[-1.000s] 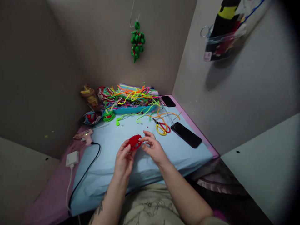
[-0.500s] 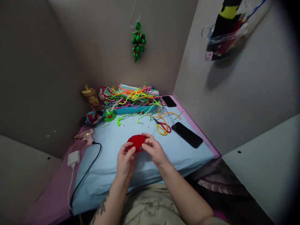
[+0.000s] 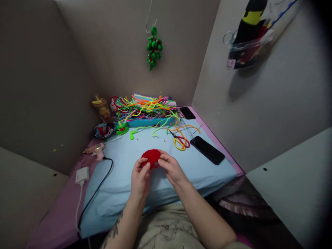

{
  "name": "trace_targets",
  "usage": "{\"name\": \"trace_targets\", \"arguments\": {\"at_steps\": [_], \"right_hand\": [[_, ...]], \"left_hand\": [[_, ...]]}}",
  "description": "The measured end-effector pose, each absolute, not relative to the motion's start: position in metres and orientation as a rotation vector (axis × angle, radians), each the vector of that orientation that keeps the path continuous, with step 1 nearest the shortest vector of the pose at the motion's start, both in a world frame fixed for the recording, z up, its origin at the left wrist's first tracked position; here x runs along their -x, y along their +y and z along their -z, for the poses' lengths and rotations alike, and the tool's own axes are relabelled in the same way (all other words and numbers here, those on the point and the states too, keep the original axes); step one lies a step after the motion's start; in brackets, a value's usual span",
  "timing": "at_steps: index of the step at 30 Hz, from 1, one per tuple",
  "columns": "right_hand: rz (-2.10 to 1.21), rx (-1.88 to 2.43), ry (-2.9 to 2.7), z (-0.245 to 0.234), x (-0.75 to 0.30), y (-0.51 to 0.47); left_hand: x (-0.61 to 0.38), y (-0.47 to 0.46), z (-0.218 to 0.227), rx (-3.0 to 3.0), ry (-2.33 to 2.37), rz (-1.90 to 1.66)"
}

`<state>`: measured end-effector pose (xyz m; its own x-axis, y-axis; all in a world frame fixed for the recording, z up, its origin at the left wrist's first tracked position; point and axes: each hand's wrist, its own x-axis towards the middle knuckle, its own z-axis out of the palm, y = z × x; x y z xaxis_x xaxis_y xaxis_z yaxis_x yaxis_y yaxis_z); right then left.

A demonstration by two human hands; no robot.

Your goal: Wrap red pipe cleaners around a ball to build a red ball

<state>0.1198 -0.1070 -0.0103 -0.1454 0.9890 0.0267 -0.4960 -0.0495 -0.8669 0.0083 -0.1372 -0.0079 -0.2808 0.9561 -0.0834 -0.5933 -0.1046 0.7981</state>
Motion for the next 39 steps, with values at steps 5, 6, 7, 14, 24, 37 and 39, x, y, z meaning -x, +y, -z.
{"name": "trace_targets", "arguments": {"at_steps": [5,6,7,14,24,37,39], "right_hand": [[-1.589,0.694,-0.874,0.01,-0.12,-0.108],[-1.607,0.673,-0.861,0.01,-0.121,-0.108],[-1.625,0.653,-0.851,0.009,-0.121,-0.108],[-1.642,0.63,-0.855,0.008,-0.125,-0.106],[-1.205,0.999,-1.134,0.014,-0.125,-0.103],[-1.008,1.063,-1.196,0.014,-0.123,-0.104],[-1.02,1.037,-1.13,0.017,-0.121,-0.104]], "left_hand": [[-0.006,-0.139,0.011,-0.636,0.929,-1.664],[-0.005,-0.139,0.012,-0.663,0.938,-1.661],[-0.004,-0.14,0.014,-0.692,0.949,-1.659],[-0.004,-0.143,0.022,-0.872,1.025,-1.633],[-0.002,-0.139,0.015,-1.015,1.179,-1.644],[-0.007,-0.145,0.017,-1.158,1.306,-1.624],[-0.008,-0.144,0.019,-1.065,1.289,-1.674]]}}
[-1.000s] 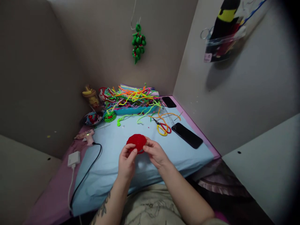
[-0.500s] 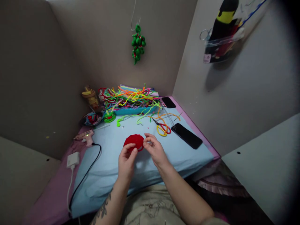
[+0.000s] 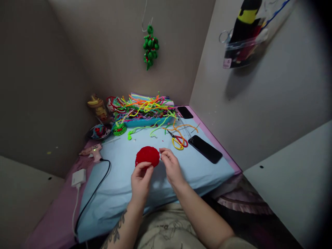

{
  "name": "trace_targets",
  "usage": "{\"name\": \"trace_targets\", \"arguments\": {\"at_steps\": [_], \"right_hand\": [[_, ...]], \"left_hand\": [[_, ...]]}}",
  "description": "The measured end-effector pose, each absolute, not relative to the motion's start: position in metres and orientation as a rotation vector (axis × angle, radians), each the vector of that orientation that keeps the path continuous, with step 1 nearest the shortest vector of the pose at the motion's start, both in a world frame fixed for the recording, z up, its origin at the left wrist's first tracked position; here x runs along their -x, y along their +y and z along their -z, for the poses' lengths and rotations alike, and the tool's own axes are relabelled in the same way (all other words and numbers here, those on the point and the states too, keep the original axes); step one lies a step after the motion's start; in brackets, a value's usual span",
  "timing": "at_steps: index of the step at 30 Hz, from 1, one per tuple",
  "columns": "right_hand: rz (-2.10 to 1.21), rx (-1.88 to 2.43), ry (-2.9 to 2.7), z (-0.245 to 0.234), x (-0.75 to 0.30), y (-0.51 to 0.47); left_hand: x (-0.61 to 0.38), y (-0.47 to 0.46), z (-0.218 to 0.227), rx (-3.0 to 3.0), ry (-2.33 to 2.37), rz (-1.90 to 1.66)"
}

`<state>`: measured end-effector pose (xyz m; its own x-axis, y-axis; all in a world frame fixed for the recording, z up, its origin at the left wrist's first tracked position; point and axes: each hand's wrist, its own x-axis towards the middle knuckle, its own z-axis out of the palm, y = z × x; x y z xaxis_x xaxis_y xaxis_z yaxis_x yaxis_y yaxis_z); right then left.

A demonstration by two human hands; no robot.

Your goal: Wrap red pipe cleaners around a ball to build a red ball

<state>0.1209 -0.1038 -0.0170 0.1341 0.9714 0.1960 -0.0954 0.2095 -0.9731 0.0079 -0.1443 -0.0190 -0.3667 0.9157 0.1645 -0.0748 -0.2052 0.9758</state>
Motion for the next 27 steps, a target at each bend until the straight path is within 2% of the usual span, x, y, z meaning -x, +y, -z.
{"name": "trace_targets", "arguments": {"at_steps": [5,10,16,21,27], "right_hand": [[-1.016,0.989,-1.157,0.009,-0.123,-0.108],[-0.915,1.125,-1.326,-0.001,-0.128,-0.11],[-1.044,1.133,-1.211,0.003,-0.128,-0.107],[-1.0,1.156,-1.297,0.002,-0.13,-0.107],[-1.085,1.045,-1.163,0.011,-0.126,-0.104]], "left_hand": [[-0.005,-0.139,0.016,-0.771,1.069,-1.713],[0.0,-0.138,0.015,-0.922,1.151,-1.647],[-0.001,-0.14,0.018,-0.995,1.169,-1.607],[-0.001,-0.14,0.018,-1.007,1.194,-1.572],[-0.005,-0.135,0.019,-0.721,1.073,-1.636]]}}
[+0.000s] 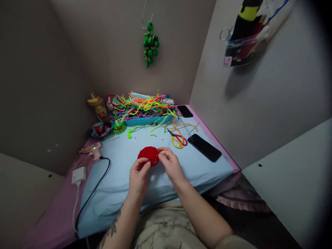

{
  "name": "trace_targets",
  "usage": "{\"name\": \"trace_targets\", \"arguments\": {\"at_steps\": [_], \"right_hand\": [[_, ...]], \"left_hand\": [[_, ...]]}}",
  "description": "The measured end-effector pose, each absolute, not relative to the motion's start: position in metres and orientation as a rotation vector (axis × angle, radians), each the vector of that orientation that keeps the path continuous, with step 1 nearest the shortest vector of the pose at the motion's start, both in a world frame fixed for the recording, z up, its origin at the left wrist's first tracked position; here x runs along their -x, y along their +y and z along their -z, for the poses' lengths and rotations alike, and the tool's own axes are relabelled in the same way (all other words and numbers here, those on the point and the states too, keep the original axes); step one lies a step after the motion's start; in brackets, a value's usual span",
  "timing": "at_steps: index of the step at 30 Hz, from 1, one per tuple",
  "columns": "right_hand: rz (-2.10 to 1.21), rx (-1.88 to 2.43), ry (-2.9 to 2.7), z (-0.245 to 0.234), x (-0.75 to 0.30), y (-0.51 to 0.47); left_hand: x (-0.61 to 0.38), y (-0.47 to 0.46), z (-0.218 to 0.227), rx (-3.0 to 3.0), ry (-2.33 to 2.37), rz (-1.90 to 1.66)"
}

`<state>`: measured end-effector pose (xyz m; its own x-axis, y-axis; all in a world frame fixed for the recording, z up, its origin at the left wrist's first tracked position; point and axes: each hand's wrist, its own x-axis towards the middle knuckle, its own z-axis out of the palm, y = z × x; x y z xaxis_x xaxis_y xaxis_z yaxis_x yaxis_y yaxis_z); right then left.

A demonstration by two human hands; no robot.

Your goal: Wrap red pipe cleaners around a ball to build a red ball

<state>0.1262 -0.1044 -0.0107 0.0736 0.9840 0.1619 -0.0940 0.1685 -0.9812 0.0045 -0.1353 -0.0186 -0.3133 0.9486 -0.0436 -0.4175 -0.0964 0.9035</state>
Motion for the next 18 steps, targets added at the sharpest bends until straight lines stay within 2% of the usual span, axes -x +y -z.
{"name": "trace_targets", "arguments": {"at_steps": [5,10,18], "right_hand": [[-1.12,0.98,-0.984,0.016,-0.114,-0.106],[-1.352,0.856,-0.729,0.02,-0.107,-0.104],[-1.081,1.009,-1.227,0.011,-0.127,-0.103]], "left_hand": [[-0.011,-0.134,0.015,-0.594,0.98,-1.666],[-0.008,-0.135,0.015,-0.635,1.018,-1.677],[0.003,-0.133,0.01,-0.664,1.002,-1.632]]}}
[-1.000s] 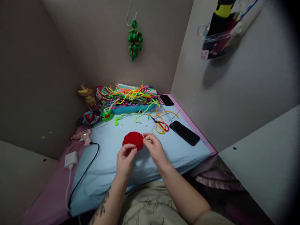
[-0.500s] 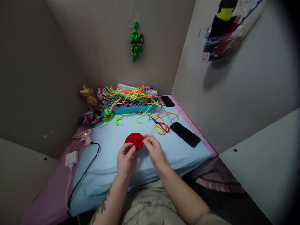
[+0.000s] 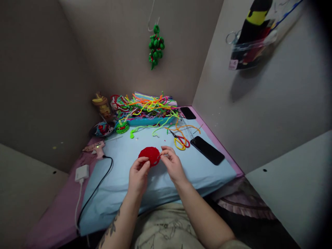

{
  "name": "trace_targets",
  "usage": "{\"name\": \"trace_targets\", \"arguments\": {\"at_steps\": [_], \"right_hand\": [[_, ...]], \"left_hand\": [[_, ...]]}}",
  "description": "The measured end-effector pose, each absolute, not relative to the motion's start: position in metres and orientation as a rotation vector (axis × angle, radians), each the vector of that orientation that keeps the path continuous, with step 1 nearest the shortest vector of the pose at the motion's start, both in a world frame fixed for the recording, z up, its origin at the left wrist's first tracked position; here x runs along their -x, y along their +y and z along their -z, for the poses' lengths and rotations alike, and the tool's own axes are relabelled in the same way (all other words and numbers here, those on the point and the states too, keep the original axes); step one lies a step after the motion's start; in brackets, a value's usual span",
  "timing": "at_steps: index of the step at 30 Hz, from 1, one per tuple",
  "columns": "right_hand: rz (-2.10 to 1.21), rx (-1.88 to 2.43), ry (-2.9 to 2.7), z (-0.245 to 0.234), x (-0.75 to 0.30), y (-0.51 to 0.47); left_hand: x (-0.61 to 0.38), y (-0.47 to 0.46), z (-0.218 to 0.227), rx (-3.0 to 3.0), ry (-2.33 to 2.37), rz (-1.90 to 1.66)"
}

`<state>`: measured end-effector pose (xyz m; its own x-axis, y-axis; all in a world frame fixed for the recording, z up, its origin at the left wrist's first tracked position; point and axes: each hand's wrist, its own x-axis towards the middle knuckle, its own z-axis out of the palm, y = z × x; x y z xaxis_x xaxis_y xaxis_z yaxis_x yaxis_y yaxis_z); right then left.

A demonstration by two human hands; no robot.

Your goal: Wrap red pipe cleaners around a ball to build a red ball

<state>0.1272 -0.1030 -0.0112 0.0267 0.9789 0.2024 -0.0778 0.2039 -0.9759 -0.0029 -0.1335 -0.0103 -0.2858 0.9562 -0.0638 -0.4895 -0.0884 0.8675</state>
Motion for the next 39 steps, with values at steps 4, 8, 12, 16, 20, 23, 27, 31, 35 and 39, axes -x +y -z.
{"name": "trace_targets", "arguments": {"at_steps": [4,8,12,16,20,23,27,31,35,39], "right_hand": [[-0.788,1.014,-1.549,0.004,-0.138,-0.105],[-0.6,0.928,-1.876,0.0,-0.15,-0.104],[-0.565,0.896,-1.999,-0.001,-0.157,-0.101],[-0.561,0.89,-1.98,0.0,-0.158,-0.1],[-0.574,0.843,-1.973,0.003,-0.158,-0.098],[-0.557,0.82,-1.963,0.005,-0.157,-0.098],[-0.532,0.83,-1.877,0.006,-0.154,-0.1],[-0.554,0.861,-1.796,0.005,-0.152,-0.102],[-0.75,0.838,-1.685,0.003,-0.154,-0.101],[-1.143,0.855,-1.471,0.004,-0.153,-0.098]], "left_hand": [[0.006,-0.133,0.007,-0.613,0.969,-1.577],[0.011,-0.132,0.008,-0.615,0.928,-1.523],[0.011,-0.131,0.007,-0.625,0.939,-1.479],[0.01,-0.132,0.004,-0.605,0.937,-1.426],[0.009,-0.133,0.003,-0.583,0.923,-1.448],[0.007,-0.134,0.003,-0.57,0.925,-1.459],[0.005,-0.134,0.001,-0.557,0.932,-1.47],[0.006,-0.134,0.0,-0.59,0.959,-1.481],[0.014,-0.133,0.005,-0.717,0.974,-1.496],[0.023,-0.133,0.014,-0.941,0.974,-1.538]]}}
